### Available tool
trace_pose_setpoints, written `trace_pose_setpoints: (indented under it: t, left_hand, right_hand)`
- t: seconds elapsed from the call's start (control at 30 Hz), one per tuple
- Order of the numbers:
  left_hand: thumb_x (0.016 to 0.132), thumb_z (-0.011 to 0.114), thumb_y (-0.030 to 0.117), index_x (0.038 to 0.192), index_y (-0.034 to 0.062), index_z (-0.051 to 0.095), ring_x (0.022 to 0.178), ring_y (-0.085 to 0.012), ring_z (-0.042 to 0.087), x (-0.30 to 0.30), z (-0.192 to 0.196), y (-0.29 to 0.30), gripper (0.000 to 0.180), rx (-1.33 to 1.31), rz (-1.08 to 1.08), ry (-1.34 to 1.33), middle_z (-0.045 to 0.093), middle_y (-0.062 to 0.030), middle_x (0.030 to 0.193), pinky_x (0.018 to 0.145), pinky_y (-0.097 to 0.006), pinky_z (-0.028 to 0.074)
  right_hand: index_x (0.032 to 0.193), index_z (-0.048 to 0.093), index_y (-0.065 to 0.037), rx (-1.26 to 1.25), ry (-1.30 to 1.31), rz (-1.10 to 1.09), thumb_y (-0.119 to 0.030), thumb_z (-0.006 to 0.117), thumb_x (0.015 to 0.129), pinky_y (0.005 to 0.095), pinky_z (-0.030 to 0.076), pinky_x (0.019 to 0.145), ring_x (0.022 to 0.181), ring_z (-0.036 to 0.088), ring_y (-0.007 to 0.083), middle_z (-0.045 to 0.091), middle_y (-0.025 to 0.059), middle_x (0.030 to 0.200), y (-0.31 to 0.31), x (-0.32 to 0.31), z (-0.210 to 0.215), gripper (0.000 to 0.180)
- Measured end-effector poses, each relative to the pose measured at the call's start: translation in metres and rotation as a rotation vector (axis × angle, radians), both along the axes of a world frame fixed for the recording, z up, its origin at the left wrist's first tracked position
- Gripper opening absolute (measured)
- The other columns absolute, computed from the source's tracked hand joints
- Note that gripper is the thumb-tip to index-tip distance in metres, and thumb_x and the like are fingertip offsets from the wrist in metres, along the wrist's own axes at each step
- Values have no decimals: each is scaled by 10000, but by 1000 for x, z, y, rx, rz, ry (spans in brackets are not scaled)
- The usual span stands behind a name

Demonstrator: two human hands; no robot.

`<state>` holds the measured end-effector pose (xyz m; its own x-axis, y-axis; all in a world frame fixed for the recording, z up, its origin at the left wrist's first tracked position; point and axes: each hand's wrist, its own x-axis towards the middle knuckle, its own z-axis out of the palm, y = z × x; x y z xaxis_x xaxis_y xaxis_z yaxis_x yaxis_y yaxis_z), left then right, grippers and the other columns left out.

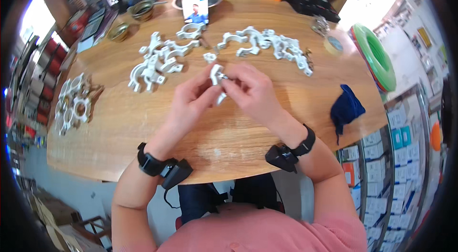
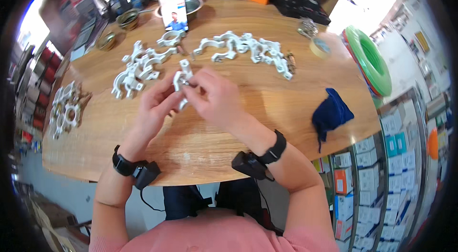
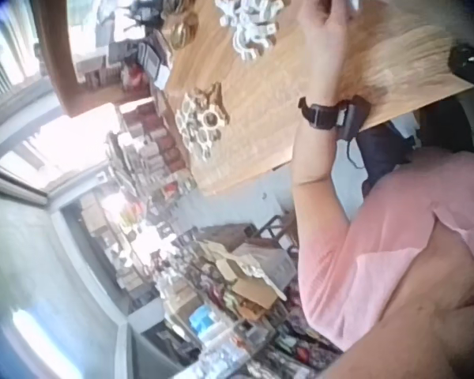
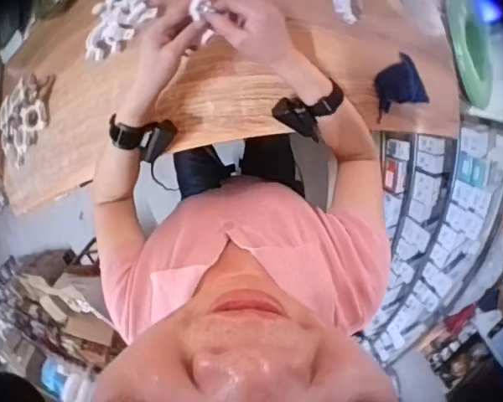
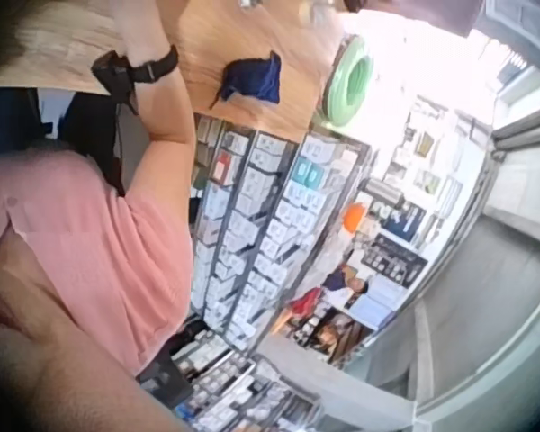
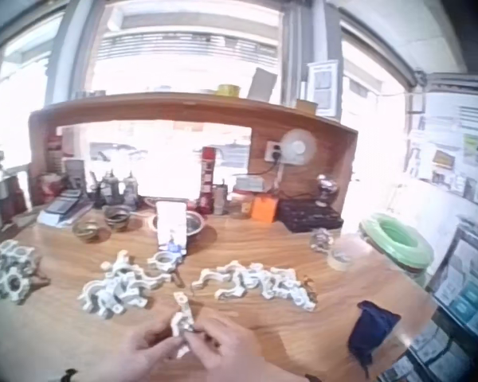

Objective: The person assembles several white plastic hose clamps on a wooden workbench. They pick up a clamp half, insert a metal bolt and washer into a pre-drilled hole, and thread a second clamp half onto the bolt, tightening components together by hand.

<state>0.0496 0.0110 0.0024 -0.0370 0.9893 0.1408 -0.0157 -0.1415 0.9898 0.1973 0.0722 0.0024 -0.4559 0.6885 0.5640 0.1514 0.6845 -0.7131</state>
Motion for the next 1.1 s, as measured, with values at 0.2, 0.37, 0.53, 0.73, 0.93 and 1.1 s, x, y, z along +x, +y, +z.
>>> trace_pose_setpoints:
  t: [0.2, 0.37, 0.53, 0.73, 0.93, 1.1]
  left_hand:
    - [803, 565, 91, 1238, 29, 380, 660, -37, 486, 2, -3, 5, 477, 41, -34, -12, 564, 2, 763, 550, -182, 400]
    - [792, 579, 83, 1149, 1, 425, 609, -41, 495, 1, -4, 5, 397, -6, 62, -40, 564, -9, 706, 507, -182, 400]
    - [779, 592, 65, 1131, -7, 433, 584, -45, 498, 2, -5, 6, 392, 15, 77, -68, 564, -15, 689, 482, -179, 394]
    - [771, 598, 54, 1123, -7, 445, 601, -44, 508, 1, -6, 9, 389, 12, 104, -27, 565, -20, 688, 483, -181, 398]
    - [783, 593, 78, 1144, 15, 433, 602, -41, 526, 0, -9, 9, 400, -3, 71, 15, 626, -62, 816, 459, -157, 394]
    - [777, 594, 72, 1128, 15, 452, 602, -38, 508, 2, -4, 7, 383, -44, 106, 4, 573, -10, 692, 470, -177, 400]
  right_hand:
    - [791, 584, -12, -442, 88, 122, -99, 562, 775, 230, 403, 503, 599, 507, 85, 539, 30, 703, 4, 2, 1, 91]
    - [854, 583, 11, -187, 77, 18, -49, 563, 766, 190, 394, 506, 599, 500, 70, 535, 26, 726, -2, 1, 2, 109]
    - [942, 589, -14, -147, 45, 47, -67, 565, 776, 199, 386, 502, 587, 479, 81, 519, 36, 721, -6, 2, 7, 176]
    - [967, 576, -7, -235, 117, 38, -58, 546, 791, 202, 387, 526, 617, 487, 87, 519, 57, 813, -7, 2, 8, 186]
    - [950, 574, -2, -330, 175, 105, -86, 526, 813, 201, 386, 555, 652, 507, 89, 524, 42, 830, -1, 3, 1, 167]
    - [903, 585, 5, -448, 139, 69, -85, 523, 817, 196, 372, 537, 628, 485, 71, 535, 29, 813, 6, 0, -4, 140]
